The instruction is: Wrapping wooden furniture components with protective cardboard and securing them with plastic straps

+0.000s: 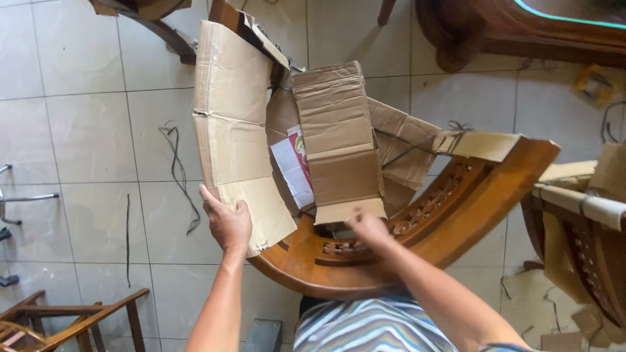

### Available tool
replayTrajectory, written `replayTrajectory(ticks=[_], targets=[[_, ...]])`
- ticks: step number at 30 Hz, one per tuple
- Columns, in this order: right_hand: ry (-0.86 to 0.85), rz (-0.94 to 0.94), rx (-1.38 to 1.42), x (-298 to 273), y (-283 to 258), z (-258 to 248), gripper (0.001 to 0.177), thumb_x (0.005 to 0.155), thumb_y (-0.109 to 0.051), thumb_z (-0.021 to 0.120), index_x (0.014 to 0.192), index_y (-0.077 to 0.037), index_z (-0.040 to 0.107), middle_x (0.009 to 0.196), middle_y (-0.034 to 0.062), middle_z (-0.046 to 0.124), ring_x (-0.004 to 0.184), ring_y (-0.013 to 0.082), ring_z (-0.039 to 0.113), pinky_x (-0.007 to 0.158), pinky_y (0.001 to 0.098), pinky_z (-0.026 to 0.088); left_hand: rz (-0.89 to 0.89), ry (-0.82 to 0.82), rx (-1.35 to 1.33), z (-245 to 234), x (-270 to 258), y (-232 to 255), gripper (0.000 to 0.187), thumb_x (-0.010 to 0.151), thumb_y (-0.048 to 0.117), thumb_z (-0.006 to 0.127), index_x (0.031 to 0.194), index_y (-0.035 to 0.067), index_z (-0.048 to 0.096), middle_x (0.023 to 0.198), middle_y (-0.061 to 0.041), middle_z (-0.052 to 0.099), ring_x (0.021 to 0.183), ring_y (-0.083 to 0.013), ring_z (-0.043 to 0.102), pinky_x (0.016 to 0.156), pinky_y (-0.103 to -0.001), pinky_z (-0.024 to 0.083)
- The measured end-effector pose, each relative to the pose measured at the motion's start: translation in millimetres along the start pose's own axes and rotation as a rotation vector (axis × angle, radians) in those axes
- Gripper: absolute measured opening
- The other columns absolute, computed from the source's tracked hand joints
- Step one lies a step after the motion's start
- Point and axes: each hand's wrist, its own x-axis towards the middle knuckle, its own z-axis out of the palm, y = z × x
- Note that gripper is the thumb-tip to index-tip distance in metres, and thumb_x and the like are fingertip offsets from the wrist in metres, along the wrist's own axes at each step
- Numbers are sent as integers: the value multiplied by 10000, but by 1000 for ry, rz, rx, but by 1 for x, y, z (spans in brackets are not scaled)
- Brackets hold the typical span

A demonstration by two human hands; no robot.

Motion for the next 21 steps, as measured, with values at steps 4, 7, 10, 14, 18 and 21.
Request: replayTrajectory(ticks=[4,7,10,14,18,21], targets=[[208,128,160,169,114,28,811,810,-345,784,1514,-126,445,1305,262,664,1243,419,639,992,526,559,-1,46,92,8,1,-6,975,776,159,702,1624,151,222,1404,-210,475,1221,-484,592,930,-642,525],[259,291,273,221,143,48,1018,709,-338,835,1556,-115,316,1348,238,583,1195,437,631,612,558,648,-4,79,110,9,1,1,952,775,155,705,1613,128,254,1438,-206,467,1240,-478,580,942,-644,520],[251,385,581,220,142,60,943,844,-157,805,1563,-47,205,1278,311,530,1014,484,662,606,585,653,65,125,117,6,-7,2,947,777,100,716,1610,80,267,1441,-259,463,1252,-520,561,945,-646,509],[129,435,835,216,130,49,438,868,-80,725,1209,145,567,862,223,602,620,297,656,398,360,529,66,148,109,10,-6,4,944,776,107,711,1606,83,263,1381,-257,506,1200,-529,587,916,-662,521],[27,401,1136,191,113,27,415,845,-1,646,1195,169,501,869,219,573,668,349,682,484,468,583,86,162,96,13,-4,-2,966,751,123,724,1605,94,272,1369,-248,515,1186,-519,602,905,-650,534],[48,239,1192,169,109,15,592,765,34,682,1324,117,507,1009,301,618,895,449,690,717,726,516,45,125,81,7,-6,4,962,770,129,703,1613,127,242,1340,-218,528,1171,-501,615,895,-662,538]])
